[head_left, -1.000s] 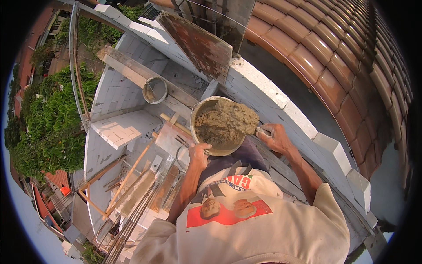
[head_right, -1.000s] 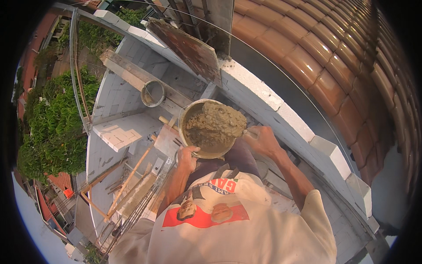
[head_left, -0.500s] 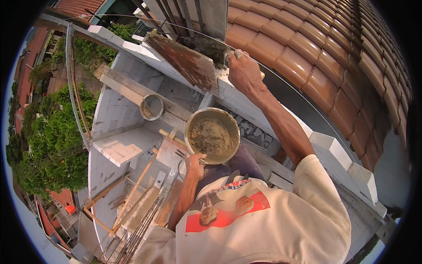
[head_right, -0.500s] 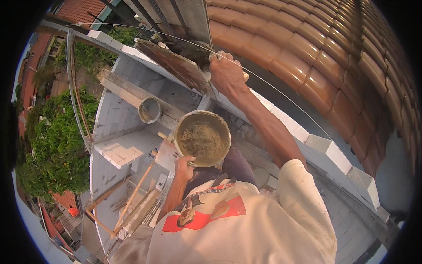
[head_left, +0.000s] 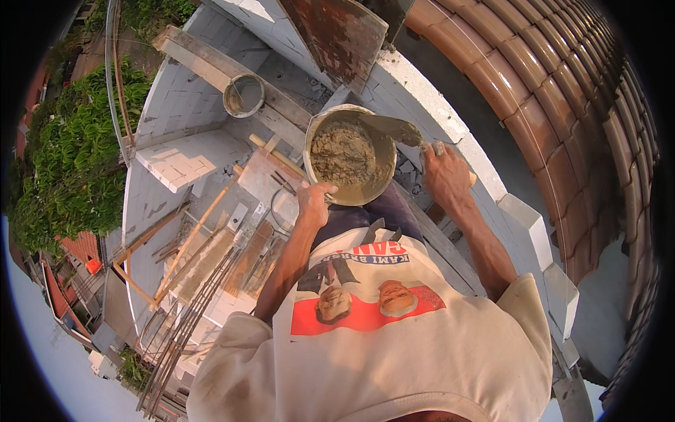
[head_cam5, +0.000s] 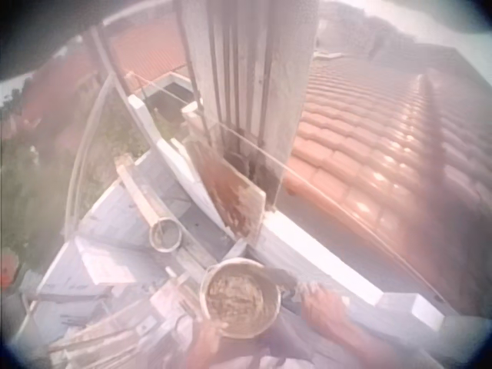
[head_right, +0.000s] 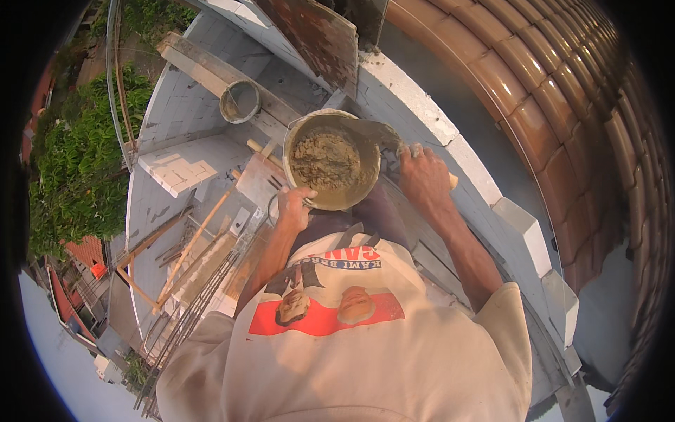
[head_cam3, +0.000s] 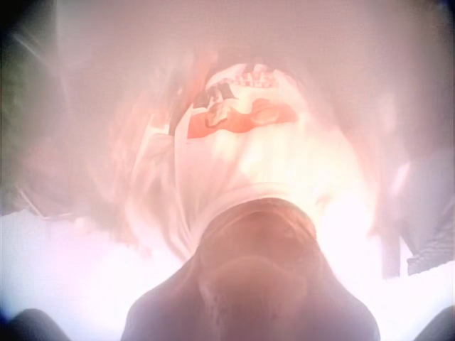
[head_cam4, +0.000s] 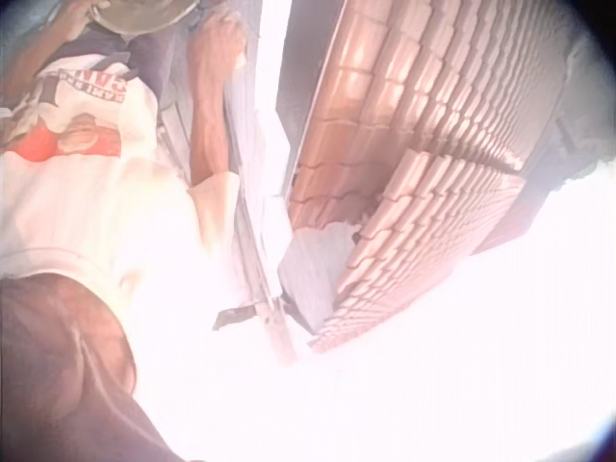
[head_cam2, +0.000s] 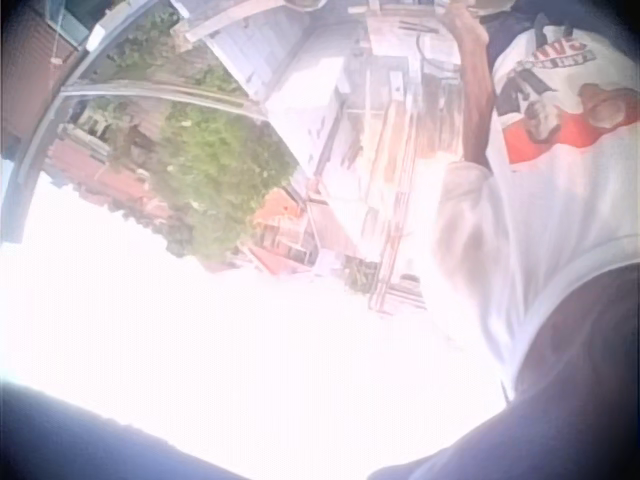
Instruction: The person scoops mortar from a bucket using a trowel and applies it to the edge of a roof structure. They repeatedly transfer the material from the bucket to the roof, smoothing it along the edge.
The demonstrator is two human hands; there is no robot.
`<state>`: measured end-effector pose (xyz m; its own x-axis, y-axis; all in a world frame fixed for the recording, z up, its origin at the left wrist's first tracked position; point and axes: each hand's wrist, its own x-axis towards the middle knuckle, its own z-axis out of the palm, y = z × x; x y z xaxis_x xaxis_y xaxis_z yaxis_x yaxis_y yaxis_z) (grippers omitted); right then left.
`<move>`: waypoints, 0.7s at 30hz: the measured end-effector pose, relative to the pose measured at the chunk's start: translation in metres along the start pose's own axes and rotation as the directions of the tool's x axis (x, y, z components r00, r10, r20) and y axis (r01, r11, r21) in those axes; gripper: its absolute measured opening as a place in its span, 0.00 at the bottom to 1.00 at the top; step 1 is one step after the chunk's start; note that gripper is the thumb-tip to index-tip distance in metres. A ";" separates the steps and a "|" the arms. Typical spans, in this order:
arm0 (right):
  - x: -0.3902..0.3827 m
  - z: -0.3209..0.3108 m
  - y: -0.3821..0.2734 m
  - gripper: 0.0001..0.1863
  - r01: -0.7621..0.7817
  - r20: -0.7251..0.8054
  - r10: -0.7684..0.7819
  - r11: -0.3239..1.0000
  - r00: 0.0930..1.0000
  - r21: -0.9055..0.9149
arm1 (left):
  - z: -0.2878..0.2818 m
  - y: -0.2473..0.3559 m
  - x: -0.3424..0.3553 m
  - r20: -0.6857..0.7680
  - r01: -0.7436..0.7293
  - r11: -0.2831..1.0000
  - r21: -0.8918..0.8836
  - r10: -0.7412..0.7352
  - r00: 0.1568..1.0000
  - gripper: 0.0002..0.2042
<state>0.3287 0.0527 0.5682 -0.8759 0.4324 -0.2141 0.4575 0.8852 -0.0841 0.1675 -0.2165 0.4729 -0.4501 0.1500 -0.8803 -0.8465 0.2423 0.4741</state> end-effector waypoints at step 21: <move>0.005 0.135 -0.017 0.22 0.095 0.220 -0.297 0.767 0.929 0.635 | 0.009 -0.006 -0.015 0.181 -0.121 0.992 -0.022 0.123 0.976 0.26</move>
<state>0.3368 0.0165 0.4374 -0.9161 0.1011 -0.3881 0.3651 0.6105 -0.7028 0.1820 -0.2120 0.4830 -0.4914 0.3500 -0.7975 -0.7920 0.2014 0.5764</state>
